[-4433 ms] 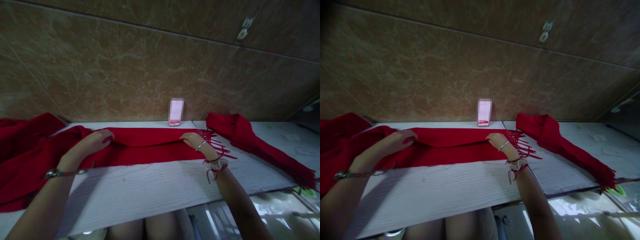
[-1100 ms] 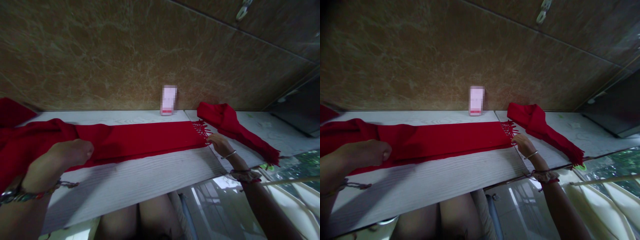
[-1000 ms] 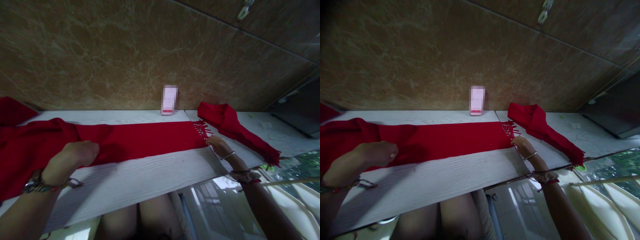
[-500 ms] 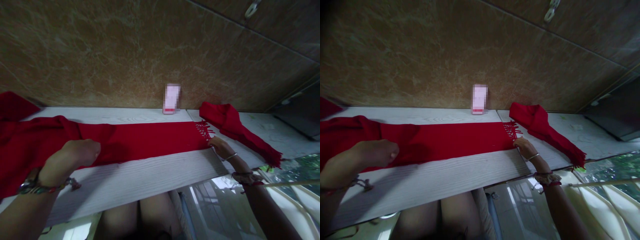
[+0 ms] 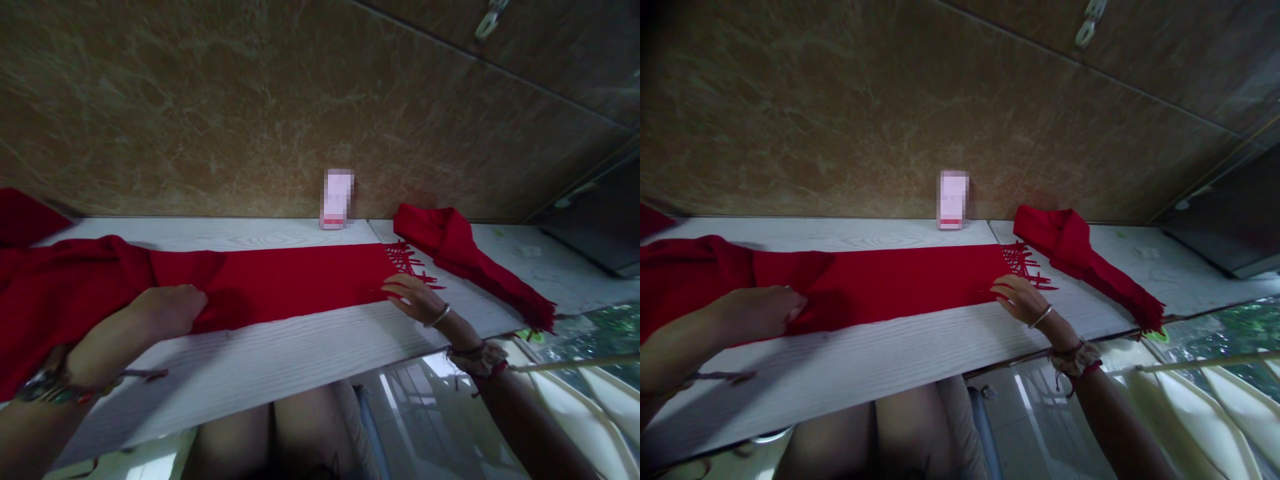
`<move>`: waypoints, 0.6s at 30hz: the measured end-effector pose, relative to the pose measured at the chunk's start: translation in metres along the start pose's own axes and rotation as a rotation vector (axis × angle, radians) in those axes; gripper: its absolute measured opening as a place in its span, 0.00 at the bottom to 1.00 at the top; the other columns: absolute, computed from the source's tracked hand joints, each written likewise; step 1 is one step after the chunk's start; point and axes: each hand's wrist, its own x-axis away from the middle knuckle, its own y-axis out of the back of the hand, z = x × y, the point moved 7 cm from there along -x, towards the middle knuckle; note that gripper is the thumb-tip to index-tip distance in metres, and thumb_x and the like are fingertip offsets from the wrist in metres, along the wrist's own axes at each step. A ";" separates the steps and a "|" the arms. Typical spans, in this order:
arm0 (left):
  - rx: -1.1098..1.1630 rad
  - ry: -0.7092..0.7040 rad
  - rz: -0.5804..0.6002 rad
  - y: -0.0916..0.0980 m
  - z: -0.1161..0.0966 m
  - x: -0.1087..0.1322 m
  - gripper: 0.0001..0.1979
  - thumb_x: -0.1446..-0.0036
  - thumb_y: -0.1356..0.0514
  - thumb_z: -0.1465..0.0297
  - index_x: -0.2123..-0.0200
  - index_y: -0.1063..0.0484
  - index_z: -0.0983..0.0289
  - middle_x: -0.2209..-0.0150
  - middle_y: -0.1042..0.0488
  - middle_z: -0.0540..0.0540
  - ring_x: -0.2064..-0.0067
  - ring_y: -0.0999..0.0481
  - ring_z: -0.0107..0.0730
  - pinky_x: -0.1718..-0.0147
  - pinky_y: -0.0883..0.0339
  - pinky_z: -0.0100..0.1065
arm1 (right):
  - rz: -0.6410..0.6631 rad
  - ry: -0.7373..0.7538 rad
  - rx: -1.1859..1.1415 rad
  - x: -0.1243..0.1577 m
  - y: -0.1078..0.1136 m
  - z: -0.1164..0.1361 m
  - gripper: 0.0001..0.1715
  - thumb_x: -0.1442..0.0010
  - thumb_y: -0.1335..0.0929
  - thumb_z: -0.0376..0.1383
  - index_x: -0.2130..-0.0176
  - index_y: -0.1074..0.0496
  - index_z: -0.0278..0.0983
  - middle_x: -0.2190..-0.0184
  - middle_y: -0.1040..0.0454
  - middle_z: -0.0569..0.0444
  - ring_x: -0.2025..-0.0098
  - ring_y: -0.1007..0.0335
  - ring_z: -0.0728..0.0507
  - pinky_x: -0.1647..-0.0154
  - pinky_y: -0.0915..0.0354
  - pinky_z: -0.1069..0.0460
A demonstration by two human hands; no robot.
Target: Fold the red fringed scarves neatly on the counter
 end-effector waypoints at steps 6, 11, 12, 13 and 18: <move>-0.126 -0.278 -0.129 -0.008 -0.008 0.005 0.15 0.55 0.49 0.85 0.72 0.27 0.64 0.61 0.25 0.58 0.57 0.27 0.38 0.61 0.35 0.35 | 0.044 0.190 0.043 -0.029 -0.022 0.040 0.14 0.40 0.41 0.32 0.63 0.27 0.35 0.67 0.25 0.48 0.63 0.31 0.45 0.64 0.33 0.50; -0.175 -0.327 -0.185 -0.010 -0.010 0.012 0.19 0.53 0.50 0.84 0.61 0.28 0.64 0.60 0.25 0.58 0.59 0.26 0.38 0.61 0.35 0.36 | 0.062 0.269 0.096 -0.037 -0.027 0.047 0.15 0.40 0.41 0.29 0.65 0.27 0.33 0.70 0.25 0.47 0.67 0.30 0.46 0.66 0.33 0.51; -0.171 -0.329 -0.195 -0.009 -0.009 0.013 0.19 0.52 0.50 0.84 0.60 0.28 0.64 0.61 0.25 0.58 0.60 0.26 0.38 0.61 0.35 0.36 | 0.071 0.269 0.095 -0.038 -0.027 0.046 0.15 0.40 0.41 0.29 0.65 0.27 0.33 0.69 0.25 0.47 0.66 0.30 0.46 0.66 0.33 0.51; -0.162 -0.328 -0.194 -0.009 -0.009 0.014 0.19 0.52 0.49 0.84 0.60 0.28 0.64 0.61 0.25 0.58 0.61 0.26 0.38 0.62 0.35 0.35 | 0.084 0.266 0.090 -0.037 -0.027 0.046 0.15 0.41 0.42 0.28 0.65 0.27 0.33 0.69 0.25 0.47 0.66 0.30 0.46 0.65 0.33 0.51; -0.084 -0.309 -0.203 -0.006 -0.002 0.018 0.20 0.52 0.52 0.86 0.61 0.28 0.66 0.60 0.25 0.59 0.61 0.26 0.37 0.64 0.34 0.34 | 0.142 0.226 0.038 -0.035 -0.031 0.042 0.15 0.42 0.41 0.26 0.64 0.28 0.32 0.68 0.25 0.47 0.65 0.29 0.46 0.64 0.32 0.52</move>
